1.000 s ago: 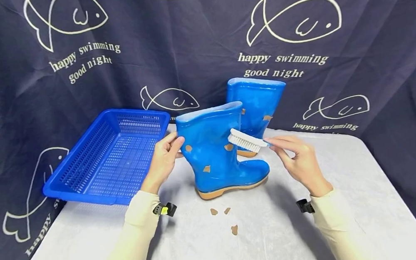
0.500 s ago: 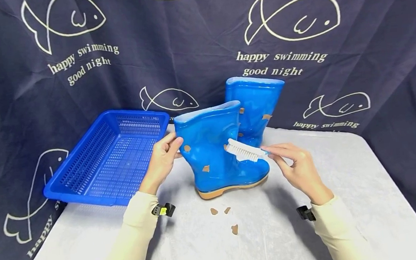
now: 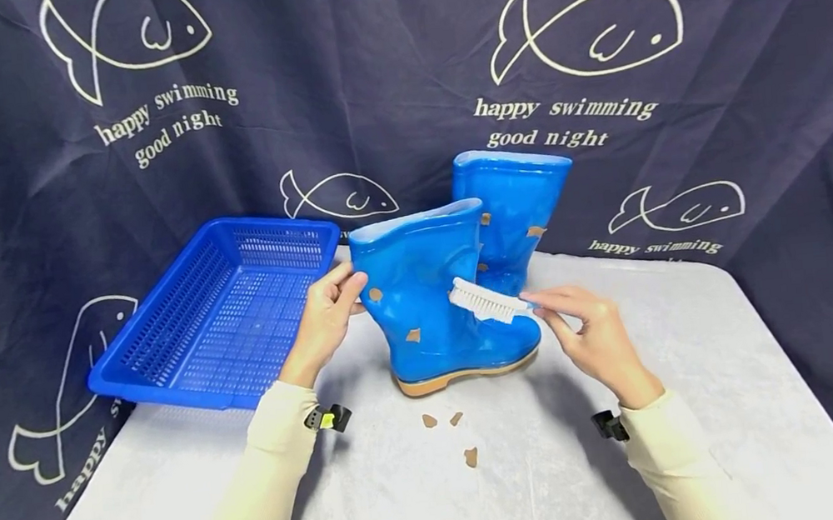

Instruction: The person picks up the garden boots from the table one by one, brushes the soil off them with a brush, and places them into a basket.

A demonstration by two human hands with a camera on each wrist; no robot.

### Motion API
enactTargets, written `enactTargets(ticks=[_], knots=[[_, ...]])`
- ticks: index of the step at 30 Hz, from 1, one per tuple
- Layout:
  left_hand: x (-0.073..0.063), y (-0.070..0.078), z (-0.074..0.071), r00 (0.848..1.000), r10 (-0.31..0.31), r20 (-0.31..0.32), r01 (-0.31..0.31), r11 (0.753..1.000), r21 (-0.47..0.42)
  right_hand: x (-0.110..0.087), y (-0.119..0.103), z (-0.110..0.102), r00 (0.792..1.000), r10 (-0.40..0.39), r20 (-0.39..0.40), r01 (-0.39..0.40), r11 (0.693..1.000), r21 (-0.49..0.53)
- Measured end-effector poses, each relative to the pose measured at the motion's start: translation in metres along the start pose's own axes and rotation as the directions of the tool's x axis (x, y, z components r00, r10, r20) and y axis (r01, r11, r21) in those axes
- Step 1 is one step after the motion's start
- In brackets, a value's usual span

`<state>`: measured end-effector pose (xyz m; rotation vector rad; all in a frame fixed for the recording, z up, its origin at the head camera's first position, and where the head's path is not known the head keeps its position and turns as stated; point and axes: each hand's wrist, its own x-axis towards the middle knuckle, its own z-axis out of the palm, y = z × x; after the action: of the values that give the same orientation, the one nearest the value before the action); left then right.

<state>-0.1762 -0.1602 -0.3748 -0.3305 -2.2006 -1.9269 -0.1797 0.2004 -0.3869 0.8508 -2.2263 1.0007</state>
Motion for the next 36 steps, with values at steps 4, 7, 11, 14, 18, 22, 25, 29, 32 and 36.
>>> enactTargets(ticks=[4, 7, 11, 14, 18, 22, 25, 29, 32, 36], knots=[[0.002, 0.001, 0.001, 1.000, -0.008, -0.008, 0.008, 1.000, 0.016, -0.008, -0.002, 0.002, 0.997, -0.011, 0.077, 0.011, 1.000, -0.010], [0.003, 0.002, 0.001, 1.000, -0.013, -0.018, 0.013, 1.000, 0.026, -0.009, -0.008, 0.003, 0.995, -0.004, 0.098, 0.004, 1.000, 0.007], [0.002, 0.003, 0.000, 1.000, -0.012, -0.022, 0.012, 0.999, 0.040, -0.005, -0.015, 0.005, 0.997, -0.006, 0.077, 0.004, 1.000, 0.028], [0.003, 0.003, 0.001, 1.000, -0.014, -0.019, 0.015, 0.999, 0.046, -0.002, -0.017, 0.011, 0.998, -0.019, 0.064, 0.017, 0.999, 0.035], [0.004, 0.001, 0.001, 1.000, -0.017, -0.019, 0.017, 0.999, 0.042, 0.002, -0.018, 0.021, 0.997, -0.029, 0.065, 0.026, 0.998, 0.056], [0.007, 0.000, -0.001, 1.000, -0.010, -0.019, 0.011, 0.999, 0.040, 0.006, -0.018, 0.032, 0.996, -0.034, 0.079, 0.028, 0.997, 0.074], [0.009, 0.000, -0.002, 1.000, -0.017, -0.017, 0.017, 0.999, 0.032, 0.007, -0.017, 0.038, 0.995, -0.032, 0.096, 0.025, 0.997, 0.073], [0.010, 0.000, -0.003, 0.999, -0.035, -0.016, 0.035, 0.999, 0.024, 0.004, -0.015, 0.045, 0.990, -0.041, 0.136, 0.034, 0.998, 0.051], [0.012, 0.000, -0.004, 0.999, -0.043, -0.020, 0.043, 0.999, 0.023, 0.001, -0.014, 0.047, 0.987, -0.049, 0.155, 0.045, 0.999, 0.030], [0.015, 0.000, -0.005, 0.999, -0.050, -0.021, 0.051, 0.998, 0.028, -0.001, -0.016, 0.044, 0.991, -0.039, 0.128, 0.035, 0.999, 0.040]])
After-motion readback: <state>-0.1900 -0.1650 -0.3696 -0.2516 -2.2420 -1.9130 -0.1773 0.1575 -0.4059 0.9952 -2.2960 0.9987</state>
